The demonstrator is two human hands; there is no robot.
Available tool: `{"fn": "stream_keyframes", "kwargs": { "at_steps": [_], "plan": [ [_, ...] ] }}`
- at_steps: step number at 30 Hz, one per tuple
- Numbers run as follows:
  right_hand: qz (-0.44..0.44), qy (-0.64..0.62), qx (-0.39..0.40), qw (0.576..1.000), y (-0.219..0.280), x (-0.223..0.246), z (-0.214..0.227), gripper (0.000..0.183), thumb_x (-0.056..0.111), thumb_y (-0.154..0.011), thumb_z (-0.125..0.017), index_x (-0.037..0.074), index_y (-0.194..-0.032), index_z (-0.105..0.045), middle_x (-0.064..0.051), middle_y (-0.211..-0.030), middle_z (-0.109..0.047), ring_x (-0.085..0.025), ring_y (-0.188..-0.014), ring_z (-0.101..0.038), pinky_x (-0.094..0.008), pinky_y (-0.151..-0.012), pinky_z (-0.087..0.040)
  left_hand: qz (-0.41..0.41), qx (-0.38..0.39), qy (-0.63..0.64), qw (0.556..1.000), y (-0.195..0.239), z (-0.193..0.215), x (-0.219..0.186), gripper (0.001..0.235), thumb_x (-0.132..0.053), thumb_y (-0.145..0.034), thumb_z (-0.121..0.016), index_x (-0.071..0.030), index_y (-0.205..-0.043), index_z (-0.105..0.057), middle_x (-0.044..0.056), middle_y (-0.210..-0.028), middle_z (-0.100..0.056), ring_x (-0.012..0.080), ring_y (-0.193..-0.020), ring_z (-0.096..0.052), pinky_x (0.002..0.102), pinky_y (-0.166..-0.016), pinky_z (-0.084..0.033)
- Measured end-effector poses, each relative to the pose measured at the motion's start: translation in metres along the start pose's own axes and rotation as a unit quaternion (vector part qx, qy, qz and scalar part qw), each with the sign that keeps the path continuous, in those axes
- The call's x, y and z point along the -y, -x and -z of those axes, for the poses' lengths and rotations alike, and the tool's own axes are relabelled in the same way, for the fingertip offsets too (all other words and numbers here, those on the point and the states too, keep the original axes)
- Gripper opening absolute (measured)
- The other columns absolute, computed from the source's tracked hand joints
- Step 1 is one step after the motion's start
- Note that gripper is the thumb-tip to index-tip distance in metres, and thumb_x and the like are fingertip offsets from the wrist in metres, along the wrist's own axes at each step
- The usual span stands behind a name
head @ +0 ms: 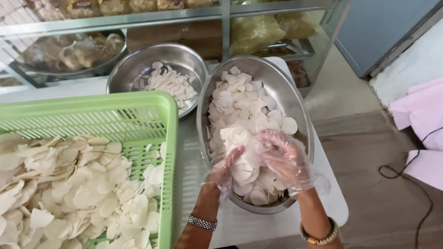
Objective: The person sorts thin, white, circular food slices by hand, transferring them from a green basket into a large metal bowl. They repeatedly lift handfuls of slices and place them into the bowl, occasionally adjusting the pile.
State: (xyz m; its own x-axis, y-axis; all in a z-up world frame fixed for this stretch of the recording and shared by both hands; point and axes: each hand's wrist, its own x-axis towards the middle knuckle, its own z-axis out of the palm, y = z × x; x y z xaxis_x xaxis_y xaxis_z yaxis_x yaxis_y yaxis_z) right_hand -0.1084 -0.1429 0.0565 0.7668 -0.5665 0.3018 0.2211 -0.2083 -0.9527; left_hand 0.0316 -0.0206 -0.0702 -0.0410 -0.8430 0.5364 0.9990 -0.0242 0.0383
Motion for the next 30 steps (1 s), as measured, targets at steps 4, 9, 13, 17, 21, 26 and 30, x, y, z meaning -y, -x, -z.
{"fn": "stream_keyframes", "kwargs": {
  "at_steps": [4, 9, 13, 17, 21, 26, 30],
  "plan": [
    [0.063, -0.162, 0.111, 0.978, 0.010, 0.004, -0.010, 0.058, 0.008, -0.083, -0.082, 0.001, -0.134, -0.056, -0.017, -0.134, -0.056, -0.028, -0.125, -0.059, -0.043, -0.107, -0.054, -0.270, -0.503, 0.266, 0.777, -0.022, -0.065, 0.001, 0.080, -0.043, -0.083, -0.081, -0.031, -0.148, -0.036, 0.004, -0.156, -0.046, 0.0137, -0.123, -0.061, 0.020, -0.077, -0.061],
    [0.180, 0.180, 0.005, 0.967, 0.009, 0.001, -0.011, 0.057, 0.015, -0.069, -0.092, 0.002, -0.121, -0.070, -0.014, -0.123, -0.067, -0.026, -0.118, -0.066, -0.036, -0.102, -0.056, -0.152, -0.534, 0.020, 0.832, -0.041, -0.109, 0.001, 0.063, -0.033, -0.088, -0.077, -0.012, -0.140, -0.049, 0.014, -0.138, -0.060, 0.0206, -0.113, -0.067, 0.027, -0.084, -0.060],
    [0.217, 0.196, 0.000, 0.956, 0.014, 0.001, -0.011, 0.049, 0.023, -0.082, -0.080, 0.002, -0.125, -0.068, -0.018, -0.126, -0.064, -0.031, -0.120, -0.064, -0.041, -0.102, -0.053, -0.083, -0.554, -0.166, 0.812, -0.039, -0.111, 0.001, 0.052, -0.023, -0.089, -0.075, 0.004, -0.131, -0.060, 0.023, -0.122, -0.070, 0.0277, -0.104, -0.072, 0.038, -0.089, -0.059],
    [0.263, 0.261, -0.004, 0.929, 0.016, 0.011, -0.012, 0.051, 0.030, -0.083, -0.079, 0.004, -0.125, -0.069, -0.017, -0.124, -0.066, -0.033, -0.117, -0.065, -0.043, -0.103, -0.051, -0.095, -0.638, -0.122, 0.754, -0.010, -0.083, 0.006, 0.050, -0.019, -0.084, -0.080, 0.007, -0.124, -0.064, 0.026, -0.118, -0.071, 0.0367, -0.105, -0.071, 0.049, -0.093, -0.059],
    [0.274, 0.310, -0.021, 0.910, 0.023, 0.028, -0.023, 0.051, 0.015, -0.086, -0.081, -0.001, -0.129, -0.059, -0.014, -0.129, -0.062, -0.031, -0.127, -0.060, -0.043, -0.111, -0.052, -0.034, -0.617, -0.402, 0.676, -0.025, -0.098, 0.012, 0.079, -0.035, -0.080, -0.071, -0.023, -0.151, -0.038, 0.023, -0.118, -0.067, 0.0331, -0.074, -0.070, 0.029, -0.030, -0.048],
    [0.250, 0.372, 0.008, 0.894, 0.028, 0.023, -0.016, 0.050, 0.018, -0.088, -0.077, -0.002, -0.131, -0.061, -0.015, -0.131, -0.064, -0.031, -0.121, -0.060, -0.042, -0.104, -0.054, -0.021, -0.214, 0.280, 0.936, 0.066, 0.073, -0.031, 0.099, -0.050, -0.092, -0.067, -0.009, -0.163, -0.012, 0.026, -0.165, -0.015, 0.0406, -0.148, -0.027, 0.055, -0.122, -0.030],
    [0.289, 0.413, -0.002, 0.863, 0.030, 0.025, -0.021, 0.038, 0.013, -0.100, -0.060, -0.001, -0.135, -0.058, -0.017, -0.134, -0.064, -0.031, -0.122, -0.063, -0.040, -0.103, -0.058, -0.107, -0.508, -0.404, 0.753, 0.008, -0.033, 0.002, 0.029, -0.005, -0.089, -0.073, -0.015, -0.113, -0.062, 0.014, -0.126, -0.067, 0.0243, -0.097, -0.070, 0.023, -0.069, -0.059]
  ]
}}
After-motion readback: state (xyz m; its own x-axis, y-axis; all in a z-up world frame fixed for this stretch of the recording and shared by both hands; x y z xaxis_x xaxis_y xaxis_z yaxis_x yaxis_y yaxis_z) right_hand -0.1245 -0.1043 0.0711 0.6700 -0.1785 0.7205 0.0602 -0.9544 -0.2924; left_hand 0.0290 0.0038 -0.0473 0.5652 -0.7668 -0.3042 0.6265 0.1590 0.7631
